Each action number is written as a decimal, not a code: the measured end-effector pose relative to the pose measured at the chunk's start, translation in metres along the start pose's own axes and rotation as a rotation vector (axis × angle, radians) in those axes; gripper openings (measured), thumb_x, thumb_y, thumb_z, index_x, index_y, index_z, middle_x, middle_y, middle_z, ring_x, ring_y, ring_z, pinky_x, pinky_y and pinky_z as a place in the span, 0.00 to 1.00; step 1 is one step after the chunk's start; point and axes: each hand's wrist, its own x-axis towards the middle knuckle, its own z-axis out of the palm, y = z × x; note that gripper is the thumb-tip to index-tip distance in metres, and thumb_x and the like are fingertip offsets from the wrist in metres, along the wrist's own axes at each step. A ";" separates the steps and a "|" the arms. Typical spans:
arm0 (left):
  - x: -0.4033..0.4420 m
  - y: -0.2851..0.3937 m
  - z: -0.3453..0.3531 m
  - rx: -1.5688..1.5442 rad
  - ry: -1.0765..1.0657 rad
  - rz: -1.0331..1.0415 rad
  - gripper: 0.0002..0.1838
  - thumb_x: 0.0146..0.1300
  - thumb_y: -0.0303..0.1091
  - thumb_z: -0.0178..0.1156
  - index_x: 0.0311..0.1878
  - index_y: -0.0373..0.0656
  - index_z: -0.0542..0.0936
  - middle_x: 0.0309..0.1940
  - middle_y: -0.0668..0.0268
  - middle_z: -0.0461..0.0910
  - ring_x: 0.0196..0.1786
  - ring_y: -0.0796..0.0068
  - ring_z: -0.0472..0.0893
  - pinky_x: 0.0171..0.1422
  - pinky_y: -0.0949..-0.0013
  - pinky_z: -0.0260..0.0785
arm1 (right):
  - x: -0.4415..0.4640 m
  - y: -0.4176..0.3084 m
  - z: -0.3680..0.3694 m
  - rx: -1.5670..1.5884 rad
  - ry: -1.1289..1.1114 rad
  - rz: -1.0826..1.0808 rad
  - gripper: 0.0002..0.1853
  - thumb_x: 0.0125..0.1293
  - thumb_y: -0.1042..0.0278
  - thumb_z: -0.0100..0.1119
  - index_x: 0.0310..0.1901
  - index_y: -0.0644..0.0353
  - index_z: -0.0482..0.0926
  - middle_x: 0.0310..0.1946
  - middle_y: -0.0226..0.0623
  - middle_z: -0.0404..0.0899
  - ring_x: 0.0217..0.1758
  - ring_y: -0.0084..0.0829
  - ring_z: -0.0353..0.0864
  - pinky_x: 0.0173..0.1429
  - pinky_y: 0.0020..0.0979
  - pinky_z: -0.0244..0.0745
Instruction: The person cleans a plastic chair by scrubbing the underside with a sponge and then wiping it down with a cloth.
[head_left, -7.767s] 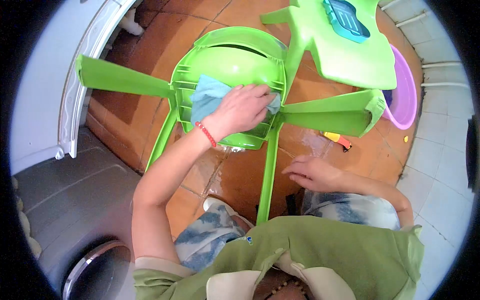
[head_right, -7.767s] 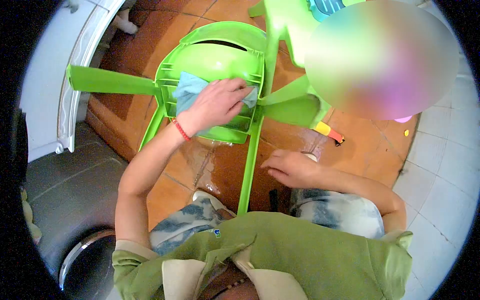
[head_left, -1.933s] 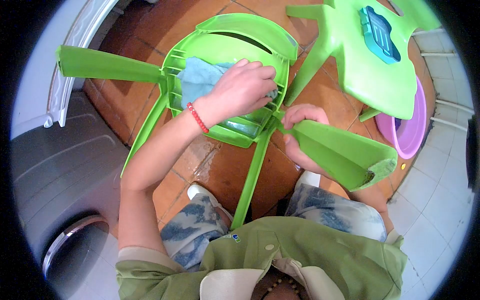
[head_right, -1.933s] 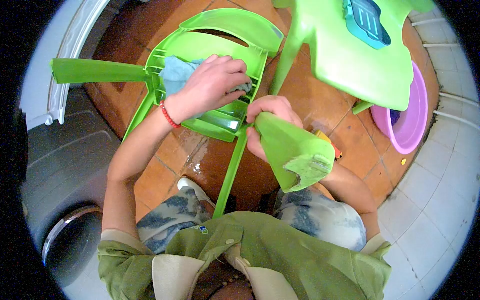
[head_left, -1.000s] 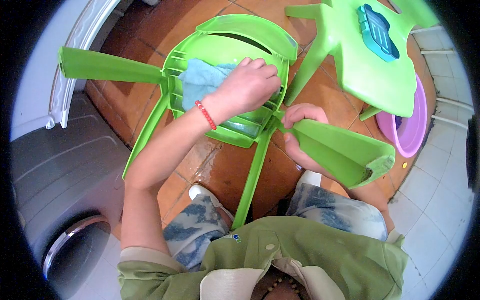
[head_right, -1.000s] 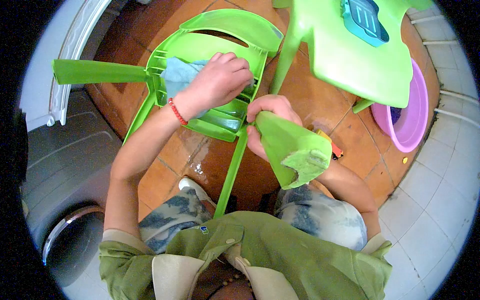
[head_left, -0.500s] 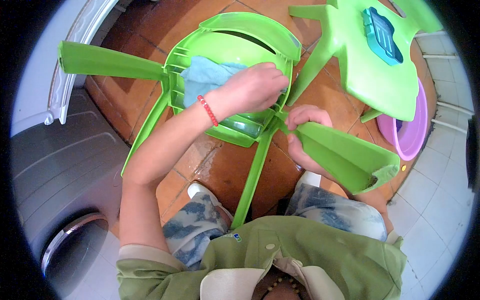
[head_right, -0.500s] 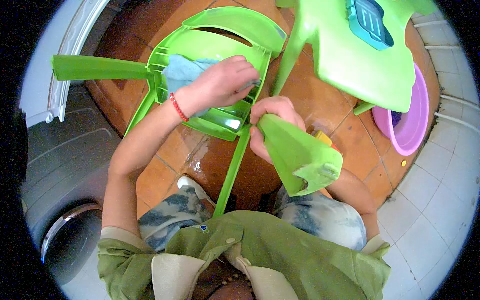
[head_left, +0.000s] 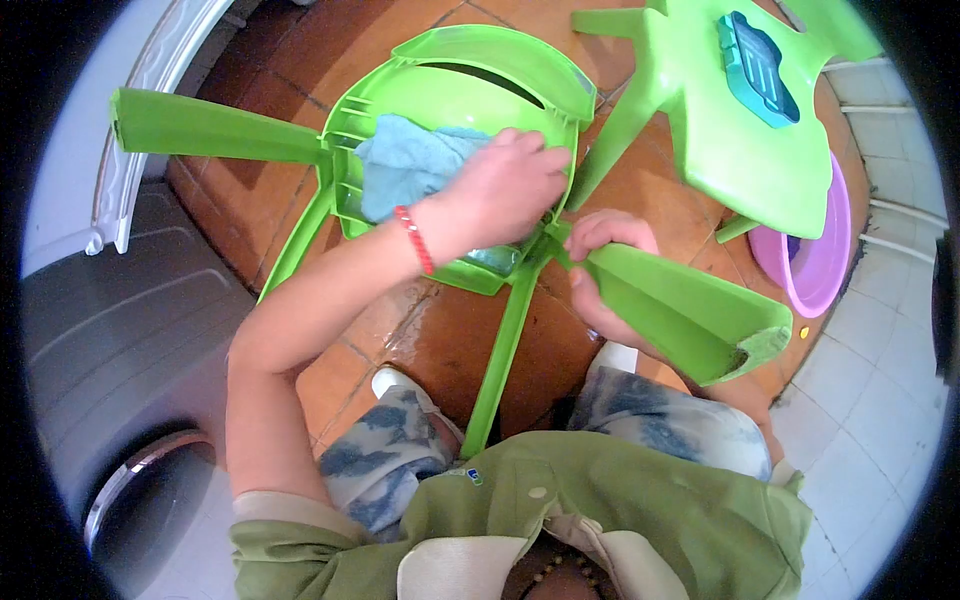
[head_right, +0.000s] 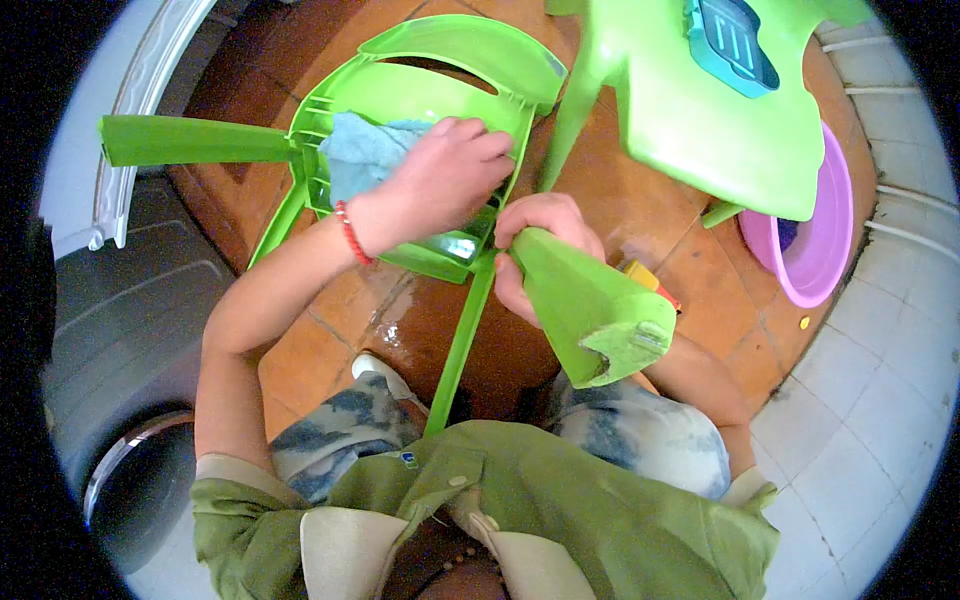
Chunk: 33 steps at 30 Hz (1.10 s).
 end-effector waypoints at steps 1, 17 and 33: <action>-0.008 -0.009 0.003 -0.147 0.082 0.001 0.11 0.48 0.30 0.60 0.38 0.45 0.80 0.36 0.68 0.74 0.43 0.64 0.73 0.47 0.61 0.67 | -0.001 0.000 -0.001 -0.005 0.004 0.010 0.17 0.45 0.79 0.62 0.39 0.55 0.73 0.36 0.35 0.76 0.40 0.37 0.77 0.45 0.32 0.73; -0.013 -0.025 0.014 -0.358 0.145 0.054 0.07 0.47 0.25 0.58 0.31 0.45 0.78 0.34 0.67 0.73 0.40 0.63 0.73 0.46 0.62 0.69 | 0.002 0.002 0.016 0.032 -0.020 -0.108 0.19 0.44 0.82 0.61 0.40 0.57 0.69 0.32 0.35 0.73 0.34 0.37 0.75 0.40 0.33 0.71; -0.031 -0.016 0.000 -0.154 -0.014 -0.008 0.13 0.46 0.26 0.59 0.39 0.45 0.78 0.34 0.68 0.70 0.41 0.67 0.72 0.44 0.67 0.70 | 0.005 0.001 0.018 -0.050 -0.094 -0.224 0.24 0.43 0.83 0.63 0.43 0.57 0.67 0.31 0.34 0.75 0.36 0.36 0.78 0.48 0.38 0.70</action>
